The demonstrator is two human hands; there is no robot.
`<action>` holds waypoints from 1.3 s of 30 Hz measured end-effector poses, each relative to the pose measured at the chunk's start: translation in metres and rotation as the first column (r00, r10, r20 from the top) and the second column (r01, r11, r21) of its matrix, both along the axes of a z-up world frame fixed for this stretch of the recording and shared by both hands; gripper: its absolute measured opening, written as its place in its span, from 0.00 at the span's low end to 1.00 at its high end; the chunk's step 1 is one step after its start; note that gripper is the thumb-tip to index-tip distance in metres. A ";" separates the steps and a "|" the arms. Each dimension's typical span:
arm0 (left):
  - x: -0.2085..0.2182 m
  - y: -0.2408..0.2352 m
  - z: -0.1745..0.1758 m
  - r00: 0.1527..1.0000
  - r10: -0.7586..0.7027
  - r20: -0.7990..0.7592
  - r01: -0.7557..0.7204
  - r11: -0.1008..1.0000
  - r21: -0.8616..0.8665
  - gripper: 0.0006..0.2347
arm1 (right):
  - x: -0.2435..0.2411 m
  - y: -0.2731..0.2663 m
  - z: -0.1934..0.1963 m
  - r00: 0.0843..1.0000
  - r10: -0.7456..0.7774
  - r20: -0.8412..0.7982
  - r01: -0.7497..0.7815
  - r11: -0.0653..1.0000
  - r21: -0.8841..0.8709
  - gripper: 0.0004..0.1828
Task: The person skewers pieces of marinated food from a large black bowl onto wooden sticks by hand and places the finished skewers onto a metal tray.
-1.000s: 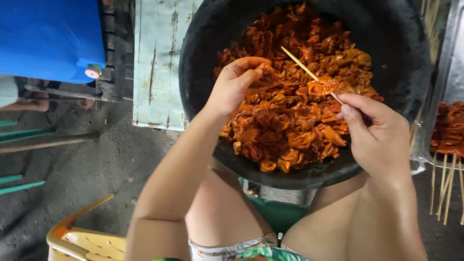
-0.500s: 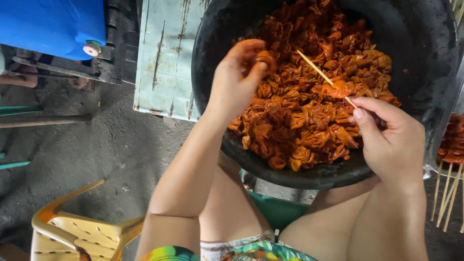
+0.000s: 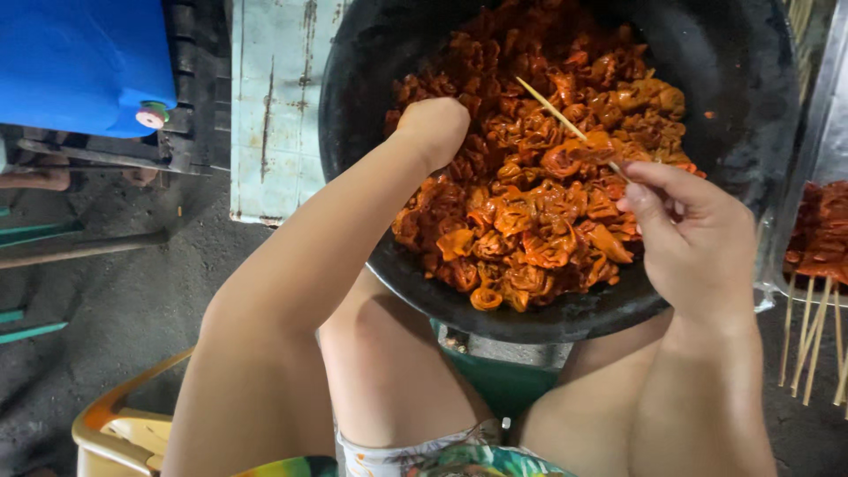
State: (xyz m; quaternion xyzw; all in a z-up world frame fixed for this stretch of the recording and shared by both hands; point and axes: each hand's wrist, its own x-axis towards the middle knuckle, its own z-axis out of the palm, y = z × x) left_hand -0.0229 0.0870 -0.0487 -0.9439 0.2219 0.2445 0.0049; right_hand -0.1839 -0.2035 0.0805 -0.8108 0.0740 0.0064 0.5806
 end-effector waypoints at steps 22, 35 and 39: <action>-0.083 0.002 0.105 0.683 0.317 -0.658 -0.645 -0.163 -0.747 0.11 | 0.000 0.012 0.020 0.990 0.140 -0.007 -0.139 0.978 -0.157 0.12; -0.093 0.003 0.096 0.676 0.095 -0.730 -0.615 -0.472 -0.631 0.09 | -0.001 0.024 0.025 0.979 0.196 -0.049 -0.201 0.930 -0.308 0.12; -0.096 0.001 0.095 0.696 0.101 -0.711 -0.603 -0.455 -0.655 0.10 | -0.004 0.024 0.022 0.981 0.184 -0.064 -0.194 0.957 -0.214 0.12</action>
